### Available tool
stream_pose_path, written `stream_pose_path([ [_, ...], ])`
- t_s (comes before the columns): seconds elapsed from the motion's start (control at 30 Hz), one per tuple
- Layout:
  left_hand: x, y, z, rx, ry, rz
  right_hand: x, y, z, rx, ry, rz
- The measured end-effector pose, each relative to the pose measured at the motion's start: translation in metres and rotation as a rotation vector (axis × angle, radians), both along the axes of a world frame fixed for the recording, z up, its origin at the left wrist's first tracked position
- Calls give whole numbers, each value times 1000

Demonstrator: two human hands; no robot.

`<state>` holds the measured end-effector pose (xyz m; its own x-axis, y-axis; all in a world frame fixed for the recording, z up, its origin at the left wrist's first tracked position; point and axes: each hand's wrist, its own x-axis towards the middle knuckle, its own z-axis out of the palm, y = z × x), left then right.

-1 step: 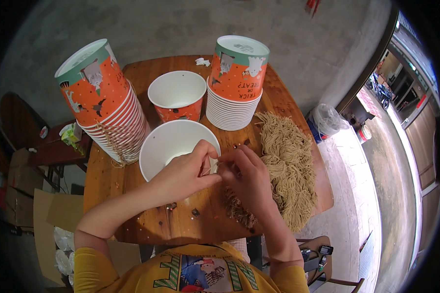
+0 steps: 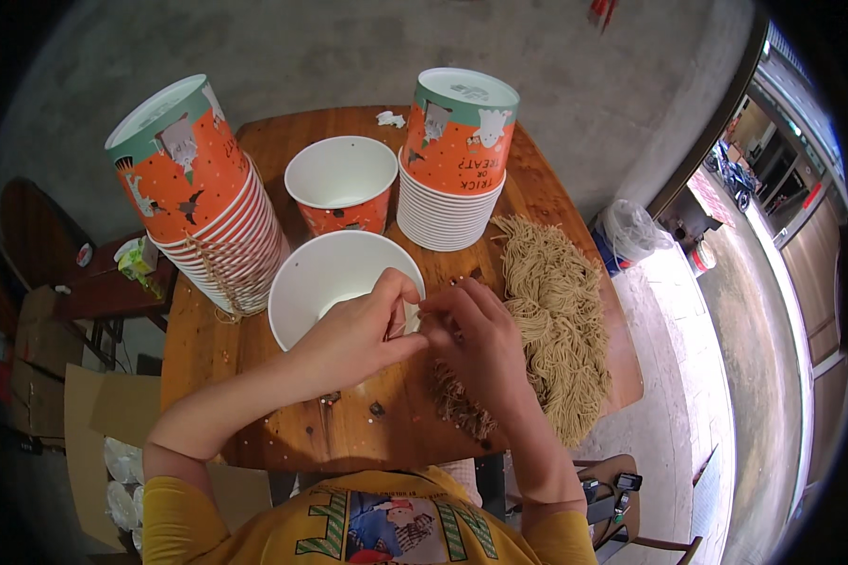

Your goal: Threading natural fiber string through pre-punched holes in decorative paper buckets.

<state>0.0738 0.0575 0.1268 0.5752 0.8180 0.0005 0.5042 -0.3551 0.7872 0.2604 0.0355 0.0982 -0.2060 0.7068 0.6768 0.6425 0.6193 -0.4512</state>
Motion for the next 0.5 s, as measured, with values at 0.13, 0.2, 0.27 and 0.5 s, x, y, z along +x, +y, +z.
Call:
stream_pose_path([
  [0.13, 6, -5, -2, 181, 45, 62, -1, 1, 10, 68, -143, -1],
  [0.2, 8, -7, -5, 479, 145, 59, -1, 2, 12, 135, -268, -28],
  [0.27, 9, -7, -9, 557, 157, 82, 1, 2, 12, 141, -317, -18],
  [0.5, 9, -7, -8, 792, 122, 50, 2, 4, 2, 79, -289, -34],
])
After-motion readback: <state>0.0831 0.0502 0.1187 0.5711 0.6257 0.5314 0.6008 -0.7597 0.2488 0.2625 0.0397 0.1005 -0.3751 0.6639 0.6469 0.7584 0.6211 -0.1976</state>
